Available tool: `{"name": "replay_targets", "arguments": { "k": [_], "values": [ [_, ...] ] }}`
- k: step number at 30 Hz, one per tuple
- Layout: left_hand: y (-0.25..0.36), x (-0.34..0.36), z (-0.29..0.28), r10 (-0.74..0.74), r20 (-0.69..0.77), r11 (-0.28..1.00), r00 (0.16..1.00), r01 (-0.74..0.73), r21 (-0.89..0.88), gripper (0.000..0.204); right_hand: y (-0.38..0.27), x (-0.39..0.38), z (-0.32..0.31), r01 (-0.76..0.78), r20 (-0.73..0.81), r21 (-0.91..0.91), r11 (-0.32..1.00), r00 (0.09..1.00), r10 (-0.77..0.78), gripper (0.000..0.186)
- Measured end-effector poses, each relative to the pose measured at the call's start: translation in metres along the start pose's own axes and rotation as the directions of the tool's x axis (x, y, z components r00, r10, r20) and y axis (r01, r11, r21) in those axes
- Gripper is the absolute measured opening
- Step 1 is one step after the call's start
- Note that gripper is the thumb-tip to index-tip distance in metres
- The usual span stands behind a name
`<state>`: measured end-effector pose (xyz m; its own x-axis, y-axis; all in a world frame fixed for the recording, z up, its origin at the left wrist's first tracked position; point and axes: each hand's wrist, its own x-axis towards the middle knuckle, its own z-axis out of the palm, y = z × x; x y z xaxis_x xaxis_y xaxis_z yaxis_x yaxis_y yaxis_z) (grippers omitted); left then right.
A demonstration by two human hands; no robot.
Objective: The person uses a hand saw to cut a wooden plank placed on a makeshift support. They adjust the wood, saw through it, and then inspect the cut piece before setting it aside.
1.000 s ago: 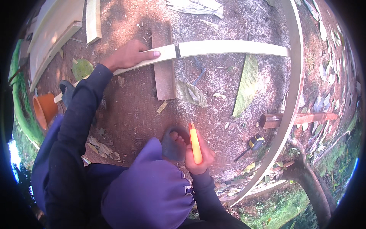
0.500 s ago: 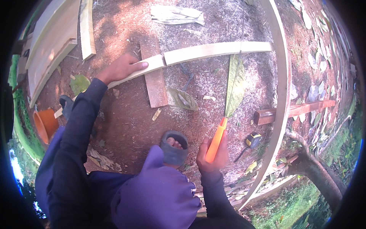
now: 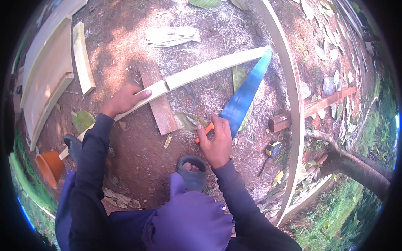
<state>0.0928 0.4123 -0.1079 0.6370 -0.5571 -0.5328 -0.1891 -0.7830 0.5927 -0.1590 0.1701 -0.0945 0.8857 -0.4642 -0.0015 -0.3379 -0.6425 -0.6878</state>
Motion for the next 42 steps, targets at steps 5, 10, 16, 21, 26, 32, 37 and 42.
{"name": "replay_targets", "arguments": {
  "k": [5,10,16,21,26,32,37,42],
  "values": [
    [0.005,0.005,-0.002,0.021,0.032,0.999,0.999,-0.022,0.028,0.086,-0.002,0.109,0.018,-0.359,0.072,0.631,0.688,0.910,0.409,0.067],
    [0.000,-0.002,-0.002,0.046,0.009,0.999,0.999,-0.046,0.001,0.088,0.005,0.167,0.029,-0.526,0.293,0.772,0.358,0.793,0.534,0.055],
    [-0.011,-0.006,-0.005,0.082,0.031,0.996,0.996,-0.081,-0.035,0.090,0.011,0.163,0.028,-0.548,0.333,0.746,0.378,0.798,0.502,0.049],
    [-0.034,-0.011,-0.010,0.056,0.021,0.998,0.998,-0.056,0.005,0.092,0.004,0.062,0.018,-0.229,0.074,0.373,0.899,0.973,0.217,0.057],
    [-0.025,-0.019,-0.014,0.085,0.051,0.996,0.995,-0.087,0.031,0.076,-0.007,-0.064,-0.001,-0.004,0.244,-0.275,0.961,0.967,0.074,0.050],
    [-0.004,-0.032,-0.008,0.184,-0.065,0.979,0.981,-0.177,0.104,0.078,0.017,-0.076,0.007,0.054,0.165,-0.362,0.931,0.986,0.007,0.054],
    [0.009,-0.032,0.000,0.163,-0.086,0.962,0.983,-0.139,0.233,0.066,0.027,-0.071,-0.007,0.004,0.225,-0.223,0.975,0.973,0.047,0.054],
    [0.009,-0.035,0.007,0.133,-0.170,0.952,0.976,-0.078,0.295,0.045,0.004,-0.124,-0.045,-0.064,-0.202,0.519,0.852,0.960,0.195,0.037]
  ]
}}
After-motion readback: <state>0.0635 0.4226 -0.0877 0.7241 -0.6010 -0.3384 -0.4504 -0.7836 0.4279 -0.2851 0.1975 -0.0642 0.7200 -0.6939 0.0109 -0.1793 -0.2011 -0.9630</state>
